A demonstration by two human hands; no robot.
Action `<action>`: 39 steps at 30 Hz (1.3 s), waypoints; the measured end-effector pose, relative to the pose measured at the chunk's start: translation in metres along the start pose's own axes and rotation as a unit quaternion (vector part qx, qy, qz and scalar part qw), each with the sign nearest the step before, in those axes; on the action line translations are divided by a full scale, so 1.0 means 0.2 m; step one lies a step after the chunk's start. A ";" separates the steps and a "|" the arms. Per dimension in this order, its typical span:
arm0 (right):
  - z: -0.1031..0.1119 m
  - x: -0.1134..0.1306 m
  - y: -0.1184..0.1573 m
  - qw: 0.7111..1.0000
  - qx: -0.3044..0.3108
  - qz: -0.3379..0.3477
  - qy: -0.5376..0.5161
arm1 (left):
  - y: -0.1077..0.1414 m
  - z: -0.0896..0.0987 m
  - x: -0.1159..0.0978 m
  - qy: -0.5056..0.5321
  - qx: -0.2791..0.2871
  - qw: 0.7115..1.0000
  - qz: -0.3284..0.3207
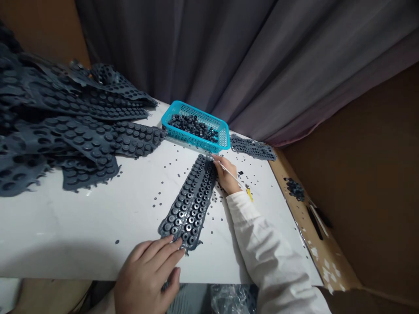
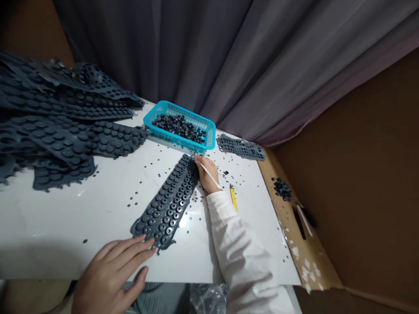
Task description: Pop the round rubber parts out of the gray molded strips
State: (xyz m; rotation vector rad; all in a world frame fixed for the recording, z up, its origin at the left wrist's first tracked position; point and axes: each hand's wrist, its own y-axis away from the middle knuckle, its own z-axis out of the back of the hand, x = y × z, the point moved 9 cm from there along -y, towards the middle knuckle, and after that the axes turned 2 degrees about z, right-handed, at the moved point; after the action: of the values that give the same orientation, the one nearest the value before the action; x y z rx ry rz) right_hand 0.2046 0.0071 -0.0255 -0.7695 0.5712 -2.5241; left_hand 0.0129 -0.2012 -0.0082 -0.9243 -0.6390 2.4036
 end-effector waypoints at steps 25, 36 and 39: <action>-0.09 0.02 -0.02 0.994 0.078 0.076 0.003 | -0.01 0.00 -0.02 -0.013 0.001 1.000 -0.020; -0.01 -0.11 -0.05 0.998 -0.032 -0.013 -0.043 | -0.01 0.00 -0.02 -0.015 0.000 1.000 -0.020; -0.04 -0.08 -0.04 0.994 -0.011 -0.004 -0.111 | 0.00 -0.01 -0.01 -0.006 -0.008 1.000 -0.003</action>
State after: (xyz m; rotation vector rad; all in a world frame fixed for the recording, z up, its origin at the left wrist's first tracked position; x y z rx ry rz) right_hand 0.2098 0.0244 -0.0343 -1.0454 0.5218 -2.3999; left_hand 0.0146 -0.2024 -0.0086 -0.9148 -0.6655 2.4039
